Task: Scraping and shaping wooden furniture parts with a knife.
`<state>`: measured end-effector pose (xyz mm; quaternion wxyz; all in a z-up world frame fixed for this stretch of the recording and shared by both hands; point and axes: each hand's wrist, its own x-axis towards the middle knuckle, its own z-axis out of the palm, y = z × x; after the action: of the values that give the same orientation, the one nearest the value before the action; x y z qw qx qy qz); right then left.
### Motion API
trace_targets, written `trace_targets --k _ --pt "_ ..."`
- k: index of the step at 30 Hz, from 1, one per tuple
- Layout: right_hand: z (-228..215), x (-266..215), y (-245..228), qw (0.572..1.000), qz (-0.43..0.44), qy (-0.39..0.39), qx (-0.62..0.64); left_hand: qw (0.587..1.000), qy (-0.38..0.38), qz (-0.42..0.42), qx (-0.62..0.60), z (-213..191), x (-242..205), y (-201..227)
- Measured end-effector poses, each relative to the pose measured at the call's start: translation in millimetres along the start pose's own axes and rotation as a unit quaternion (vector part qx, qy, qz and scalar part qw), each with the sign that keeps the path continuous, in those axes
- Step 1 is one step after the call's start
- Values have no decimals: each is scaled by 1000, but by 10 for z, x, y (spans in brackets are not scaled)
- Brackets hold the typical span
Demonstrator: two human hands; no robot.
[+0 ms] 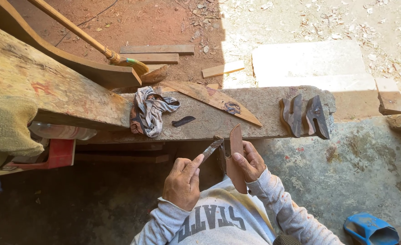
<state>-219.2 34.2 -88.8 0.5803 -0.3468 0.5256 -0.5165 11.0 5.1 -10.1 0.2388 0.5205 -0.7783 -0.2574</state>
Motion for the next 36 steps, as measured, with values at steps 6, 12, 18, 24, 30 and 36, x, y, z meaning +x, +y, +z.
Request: trace_targets --k 6,12,18,24,30,36 --pt "0 26 41 1000 7 -19 21 999 -14 -31 -36 -19 17 -3" --pt "73 4 -169 999 10 -27 -29 998 16 -2 55 -6 78 2" --pt "73 -14 -322 955 -151 -67 -247 995 52 8 90 -128 169 -65" --pt "3 -25 -312 928 -164 -67 -328 996 -9 -33 80 -507 166 95" --pt "-10 -39 -344 934 -144 -58 -321 995 -48 -44 73 -542 94 174" --pt "-98 -48 -184 959 -101 -65 -255 990 -69 -19 122 -387 37 146"
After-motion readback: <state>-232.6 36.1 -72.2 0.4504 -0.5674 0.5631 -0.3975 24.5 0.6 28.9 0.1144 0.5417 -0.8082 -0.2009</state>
